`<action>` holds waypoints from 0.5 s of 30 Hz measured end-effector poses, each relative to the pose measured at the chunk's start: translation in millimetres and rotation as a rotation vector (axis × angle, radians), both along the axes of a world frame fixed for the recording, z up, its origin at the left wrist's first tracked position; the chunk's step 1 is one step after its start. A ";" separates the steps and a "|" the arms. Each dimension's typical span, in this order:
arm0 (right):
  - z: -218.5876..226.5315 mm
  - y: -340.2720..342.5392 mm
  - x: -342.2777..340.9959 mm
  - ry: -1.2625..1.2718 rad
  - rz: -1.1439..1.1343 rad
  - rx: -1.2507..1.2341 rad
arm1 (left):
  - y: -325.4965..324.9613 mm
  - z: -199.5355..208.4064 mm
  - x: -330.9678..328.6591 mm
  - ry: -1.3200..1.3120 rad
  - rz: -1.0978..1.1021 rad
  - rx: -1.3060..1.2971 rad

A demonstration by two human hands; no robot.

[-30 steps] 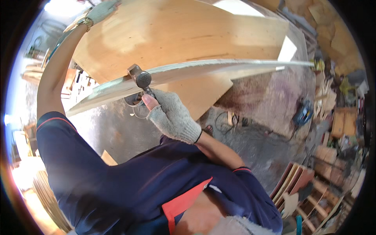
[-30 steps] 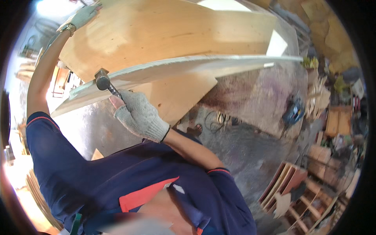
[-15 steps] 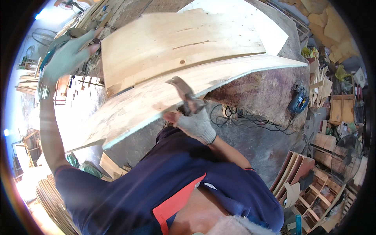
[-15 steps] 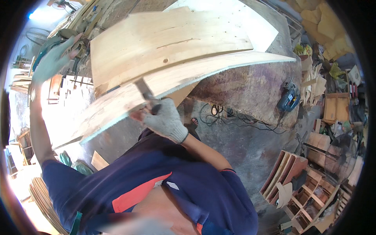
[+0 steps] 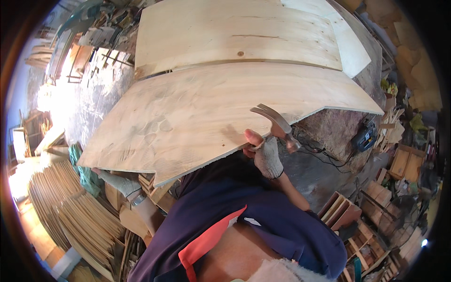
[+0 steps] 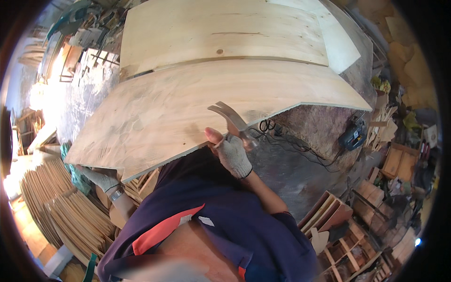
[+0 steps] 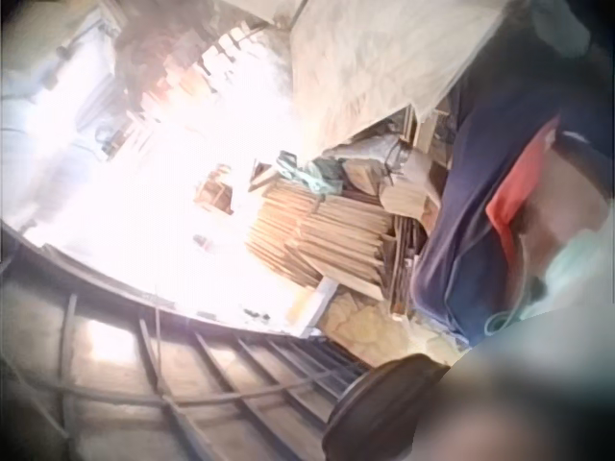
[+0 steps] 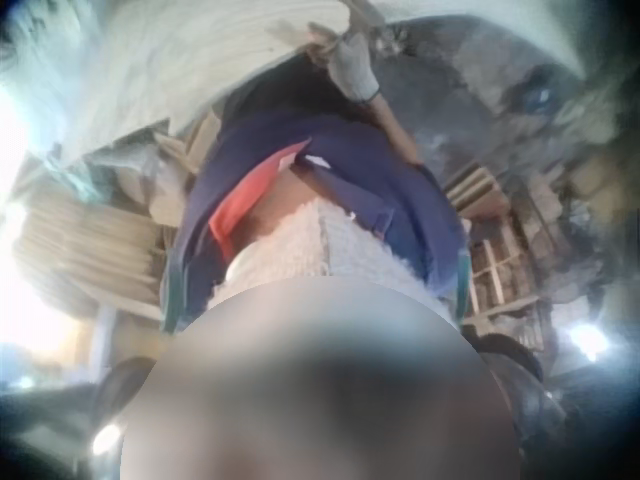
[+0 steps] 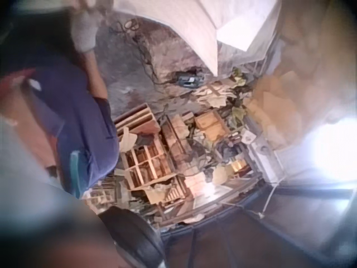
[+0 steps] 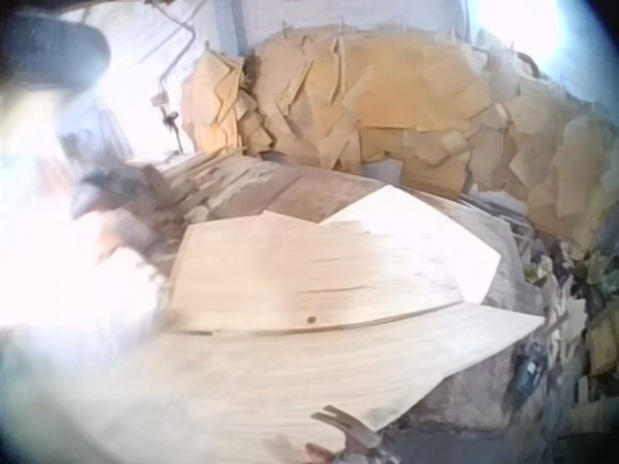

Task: The person assembles a wooden furniture piece by hammering nails into plywood panels, cutting a small wood piece with a miter saw, and fastening it with a nail gun. The person works on a workbench in a cluttered workshop.

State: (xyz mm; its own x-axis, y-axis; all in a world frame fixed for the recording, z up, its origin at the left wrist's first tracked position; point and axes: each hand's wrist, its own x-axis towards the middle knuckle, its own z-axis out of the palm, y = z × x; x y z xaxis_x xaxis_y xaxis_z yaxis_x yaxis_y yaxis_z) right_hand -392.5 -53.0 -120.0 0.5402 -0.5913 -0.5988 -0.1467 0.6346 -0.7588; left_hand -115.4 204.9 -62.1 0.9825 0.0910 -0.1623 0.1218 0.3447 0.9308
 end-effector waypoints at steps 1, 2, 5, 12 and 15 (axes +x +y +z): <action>-3.0 0.7 -2.8 -0.081 -0.019 -0.012 | -2.9 4.5 0.2 0.052 0.012 -0.041; -6.3 2.5 -4.9 -0.098 -0.048 0.003 | -7.3 8.4 -0.9 0.062 -0.046 -0.090; -16.6 -2.7 -3.2 -0.167 -0.060 0.061 | -28.7 10.1 -3.1 0.050 0.004 -0.012; -4.6 -11.9 -0.6 -0.259 -0.099 0.118 | -40.0 3.3 -9.4 0.044 0.084 -0.005; 10.1 -5.6 -4.9 -0.202 -0.220 0.217 | -41.3 -1.3 -12.2 0.025 0.074 -0.045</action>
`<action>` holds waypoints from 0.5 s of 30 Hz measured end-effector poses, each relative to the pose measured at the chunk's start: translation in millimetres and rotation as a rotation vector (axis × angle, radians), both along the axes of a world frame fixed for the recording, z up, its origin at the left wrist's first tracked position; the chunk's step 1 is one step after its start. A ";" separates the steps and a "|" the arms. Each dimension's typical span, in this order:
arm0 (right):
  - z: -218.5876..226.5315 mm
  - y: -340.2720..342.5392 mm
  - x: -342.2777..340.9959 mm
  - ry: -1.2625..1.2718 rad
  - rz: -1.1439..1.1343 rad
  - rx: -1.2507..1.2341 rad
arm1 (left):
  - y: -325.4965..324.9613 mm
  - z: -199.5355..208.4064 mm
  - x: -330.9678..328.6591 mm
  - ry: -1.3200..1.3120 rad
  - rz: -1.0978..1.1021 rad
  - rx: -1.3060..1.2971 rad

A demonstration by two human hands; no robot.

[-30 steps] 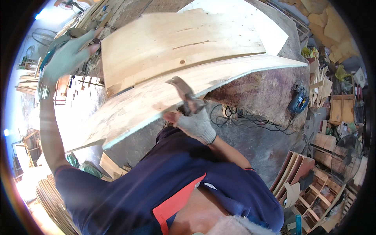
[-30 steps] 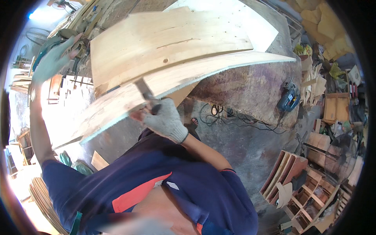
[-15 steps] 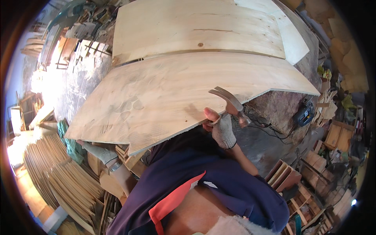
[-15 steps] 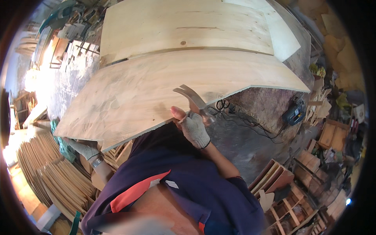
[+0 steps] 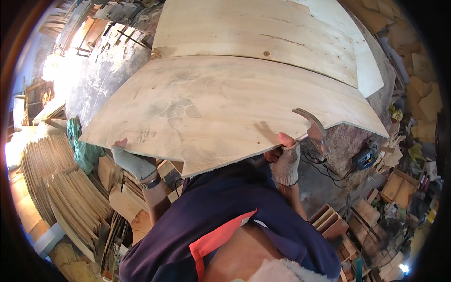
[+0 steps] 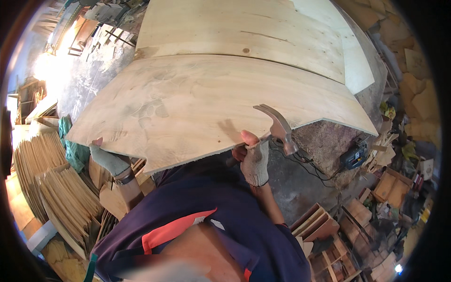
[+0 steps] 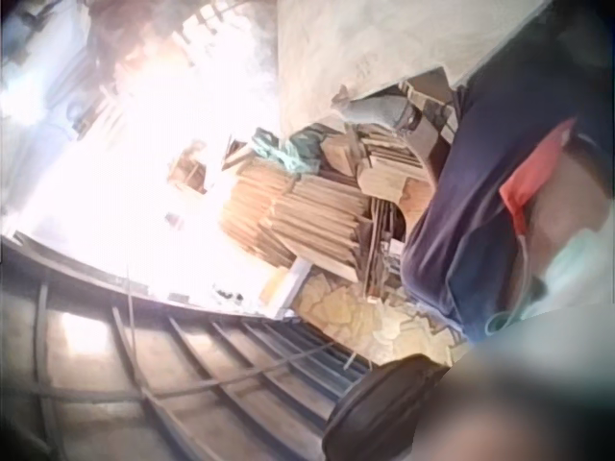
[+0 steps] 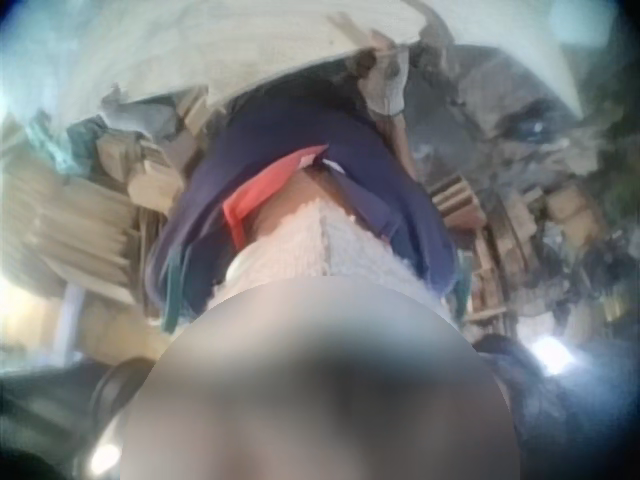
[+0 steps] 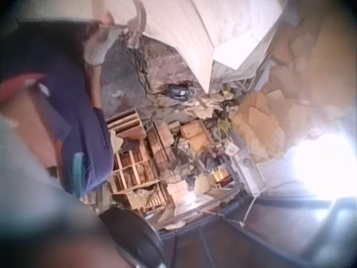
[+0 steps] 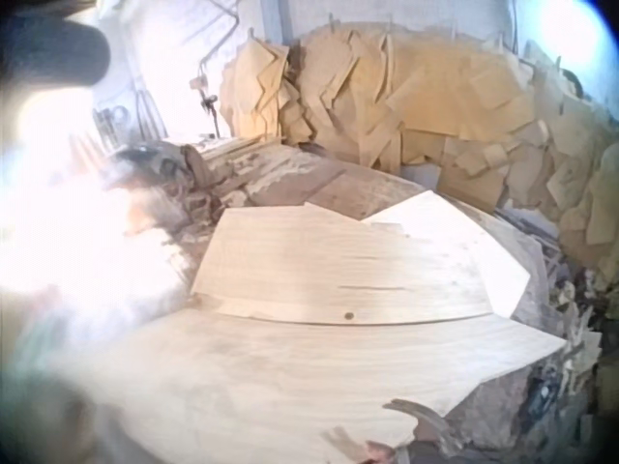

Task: The person assembles a wooden furniture piece by hammering nails into plywood panels, cutting a small wood piece with a miter saw, and fastening it with a nail gun. The person works on a workbench in a cluttered workshop.

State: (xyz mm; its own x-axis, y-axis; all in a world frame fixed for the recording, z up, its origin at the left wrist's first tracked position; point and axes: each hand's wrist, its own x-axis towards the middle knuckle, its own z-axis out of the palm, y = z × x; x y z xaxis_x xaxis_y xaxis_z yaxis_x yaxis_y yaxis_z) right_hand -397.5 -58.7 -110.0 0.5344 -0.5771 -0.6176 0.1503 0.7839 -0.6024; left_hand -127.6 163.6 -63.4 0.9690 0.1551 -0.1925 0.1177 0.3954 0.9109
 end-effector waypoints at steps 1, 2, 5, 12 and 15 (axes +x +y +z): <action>2.8 5.8 3.3 0.066 -0.057 0.008 | -0.7 -1.1 -1.2 -0.001 0.028 0.013; 5.2 10.6 7.2 0.183 -0.146 0.008 | -1.2 -2.1 -2.1 0.027 0.100 0.020; 9.7 7.2 20.2 0.229 -0.197 -0.068 | -1.7 -5.5 -1.9 0.048 0.138 0.029; 8.6 -4.6 27.8 0.239 -0.209 -0.081 | 2.2 -31.6 28.2 -0.027 0.115 0.224; -22.5 13.3 25.9 0.175 -0.228 0.032 | 3.7 -52.5 29.4 0.114 0.143 0.069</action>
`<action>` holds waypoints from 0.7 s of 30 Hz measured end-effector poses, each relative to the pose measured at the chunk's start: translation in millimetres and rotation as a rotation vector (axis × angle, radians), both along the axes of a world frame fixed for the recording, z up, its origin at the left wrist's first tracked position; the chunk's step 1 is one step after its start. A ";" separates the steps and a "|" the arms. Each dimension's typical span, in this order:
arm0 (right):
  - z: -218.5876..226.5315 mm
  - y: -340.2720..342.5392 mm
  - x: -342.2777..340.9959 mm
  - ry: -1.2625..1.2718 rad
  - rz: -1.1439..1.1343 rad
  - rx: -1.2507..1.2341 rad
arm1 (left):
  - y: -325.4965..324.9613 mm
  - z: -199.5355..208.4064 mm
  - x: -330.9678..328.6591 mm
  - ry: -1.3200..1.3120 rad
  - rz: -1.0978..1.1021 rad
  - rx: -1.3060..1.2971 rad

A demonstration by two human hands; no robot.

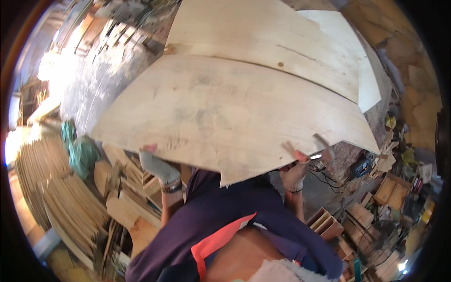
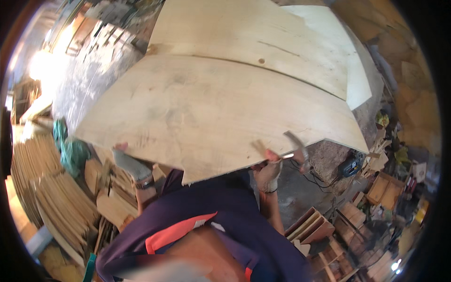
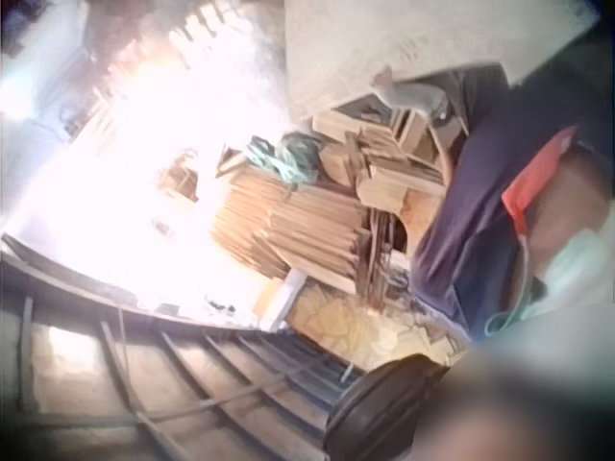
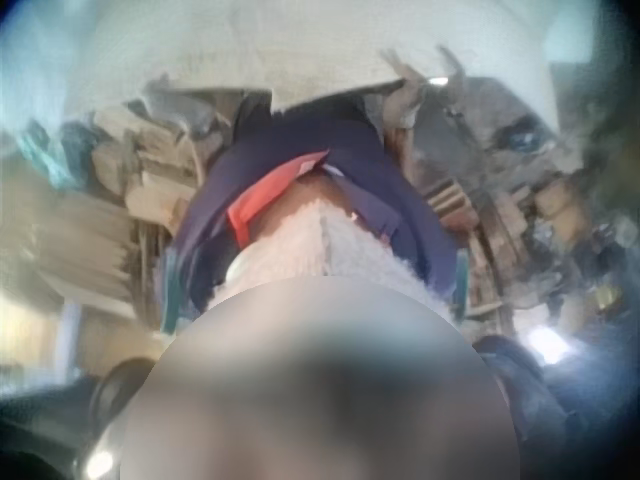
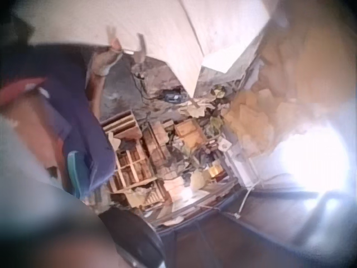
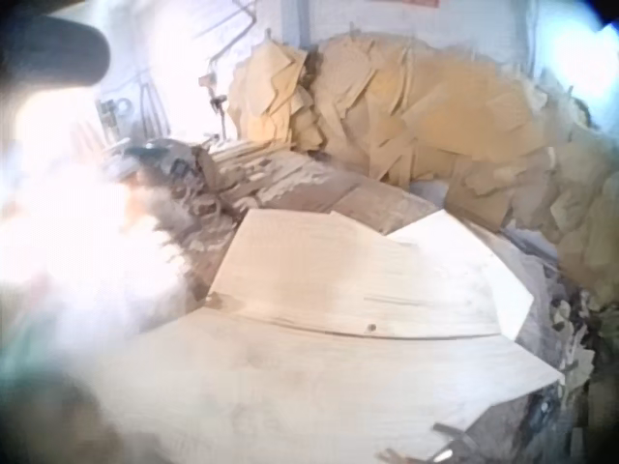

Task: The person assembles a wooden furniture piece by hammering nails into plywood panels, cutting a small wood piece with a miter saw, and fastening it with a nail gun. The person works on a workbench in a cluttered workshop.

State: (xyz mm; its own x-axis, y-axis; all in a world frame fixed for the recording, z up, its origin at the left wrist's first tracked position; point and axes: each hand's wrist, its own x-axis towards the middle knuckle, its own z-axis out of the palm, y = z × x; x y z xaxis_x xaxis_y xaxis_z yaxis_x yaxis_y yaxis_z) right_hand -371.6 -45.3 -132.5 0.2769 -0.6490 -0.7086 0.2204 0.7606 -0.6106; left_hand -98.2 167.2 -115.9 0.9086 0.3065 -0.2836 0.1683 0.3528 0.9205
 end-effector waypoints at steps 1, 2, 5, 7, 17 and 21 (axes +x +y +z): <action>-18.4 3.4 3.6 -0.057 0.022 0.009 | -2.0 -9.5 6.7 -0.036 -0.131 -0.079; -35.2 6.9 3.1 -0.046 -0.002 0.070 | -0.4 -16.0 11.7 0.007 -0.217 -0.177; -89.1 9.3 16.0 -0.163 0.044 0.020 | -11.1 -47.9 49.2 0.092 -0.335 -0.297; -117.3 4.4 33.7 -0.169 0.032 -0.067 | -21.7 -73.5 73.6 0.120 -0.321 -0.349; -153.7 15.4 41.6 0.439 0.458 -0.237 | -18.7 -235.3 108.0 0.605 -0.634 -0.514; -142.8 27.9 18.9 0.885 0.498 -0.454 | -12.1 -298.0 117.5 0.658 -0.655 -0.447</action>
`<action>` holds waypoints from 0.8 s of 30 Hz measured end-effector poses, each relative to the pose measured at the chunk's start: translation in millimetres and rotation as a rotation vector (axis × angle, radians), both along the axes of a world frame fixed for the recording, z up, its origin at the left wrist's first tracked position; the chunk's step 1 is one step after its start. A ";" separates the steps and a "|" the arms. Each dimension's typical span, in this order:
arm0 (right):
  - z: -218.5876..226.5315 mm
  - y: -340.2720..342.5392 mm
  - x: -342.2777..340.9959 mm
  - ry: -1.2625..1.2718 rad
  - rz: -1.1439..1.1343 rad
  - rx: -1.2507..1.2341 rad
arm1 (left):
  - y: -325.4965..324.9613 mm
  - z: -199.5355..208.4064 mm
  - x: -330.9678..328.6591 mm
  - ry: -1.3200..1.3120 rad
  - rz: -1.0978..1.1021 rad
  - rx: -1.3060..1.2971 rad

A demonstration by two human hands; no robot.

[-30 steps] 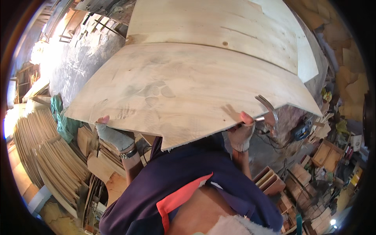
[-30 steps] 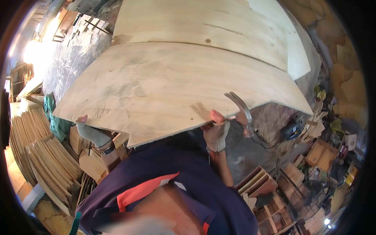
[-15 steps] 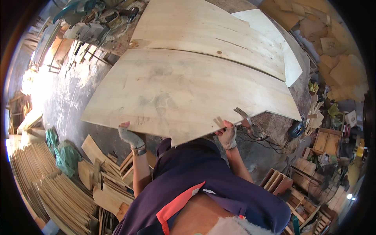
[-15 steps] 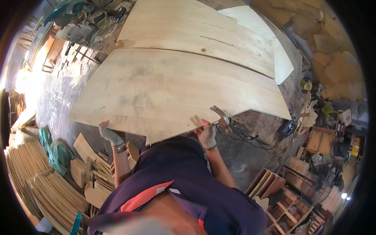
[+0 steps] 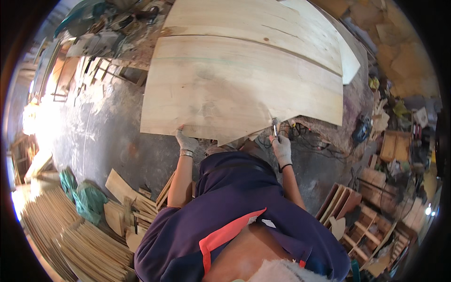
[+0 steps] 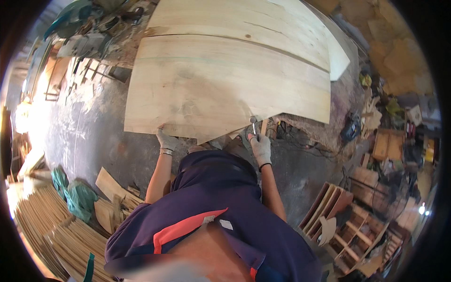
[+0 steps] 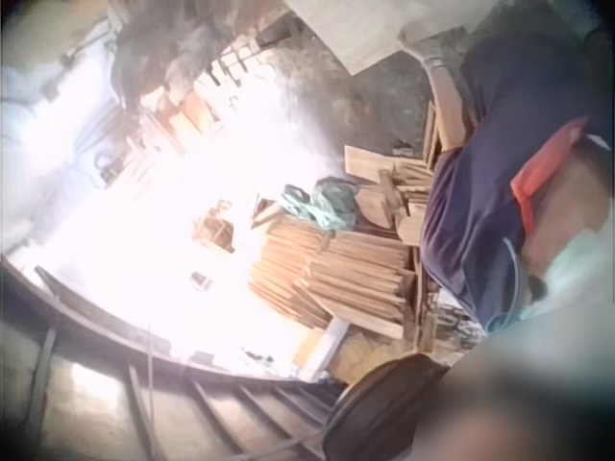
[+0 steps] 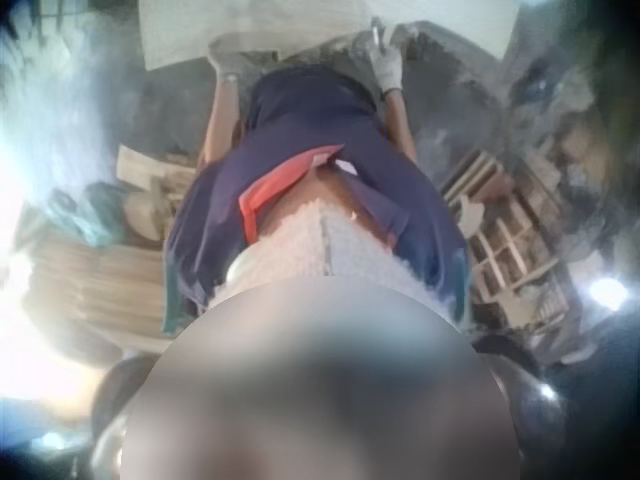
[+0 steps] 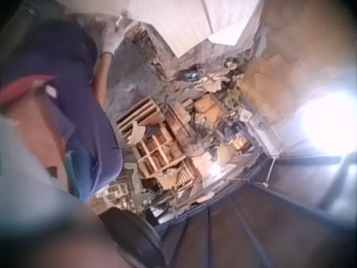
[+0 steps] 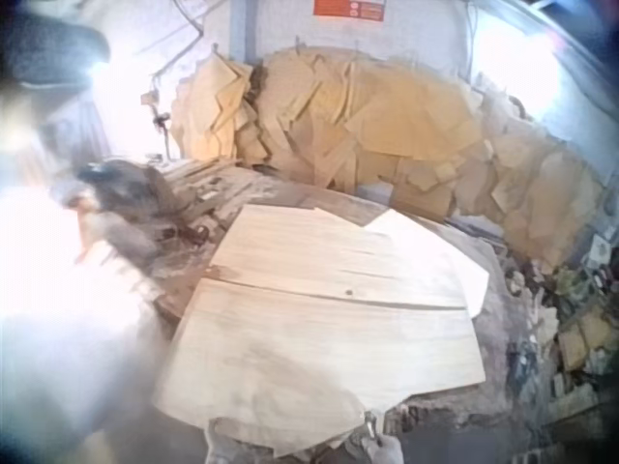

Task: The person assembles a wooden furniture piece by hammering nails into plywood panels, cutting a small wood piece with a miter saw, and fastening it with a nail gun. The person works on a workbench in a cluttered workshop.

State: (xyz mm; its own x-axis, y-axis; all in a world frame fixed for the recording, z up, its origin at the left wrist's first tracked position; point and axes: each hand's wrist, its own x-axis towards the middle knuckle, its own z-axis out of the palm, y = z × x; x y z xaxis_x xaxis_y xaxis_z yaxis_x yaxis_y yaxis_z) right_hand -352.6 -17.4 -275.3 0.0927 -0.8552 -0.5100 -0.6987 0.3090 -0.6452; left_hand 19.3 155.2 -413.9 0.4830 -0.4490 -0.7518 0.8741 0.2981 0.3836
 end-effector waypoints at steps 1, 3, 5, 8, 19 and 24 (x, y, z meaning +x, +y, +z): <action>5.5 1.4 -6.2 -0.018 0.015 -0.115 | 3.4 -9.0 2.3 -0.018 -0.009 0.028; 20.1 -2.7 -19.8 0.002 -0.034 -0.301 | 3.2 -16.3 6.7 -0.033 -0.069 0.039; 30.2 -9.8 -27.5 -0.046 -0.158 -0.382 | 0.4 -7.1 5.5 -0.023 -0.090 0.056; 39.7 -20.2 -44.5 -0.254 -0.384 -0.125 | -11.3 29.5 -3.0 -0.011 -0.013 0.139; -42.6 -175.8 -135.1 -0.201 -0.346 -0.293 | -140.2 82.8 -109.3 -1.545 -0.775 1.159; -58.1 -263.0 -146.6 -0.141 -0.290 -0.545 | -249.3 79.5 -197.4 -1.729 -1.387 0.928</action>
State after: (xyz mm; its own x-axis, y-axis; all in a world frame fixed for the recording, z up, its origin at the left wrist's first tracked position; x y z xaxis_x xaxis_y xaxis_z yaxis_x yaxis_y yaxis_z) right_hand -499.2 -280.4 -333.5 -0.1470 -0.9891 0.0061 -0.5329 0.0740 -0.8430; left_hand -178.1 -94.1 -334.3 0.4661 -0.8413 -0.2739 -0.7825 -0.5365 0.3162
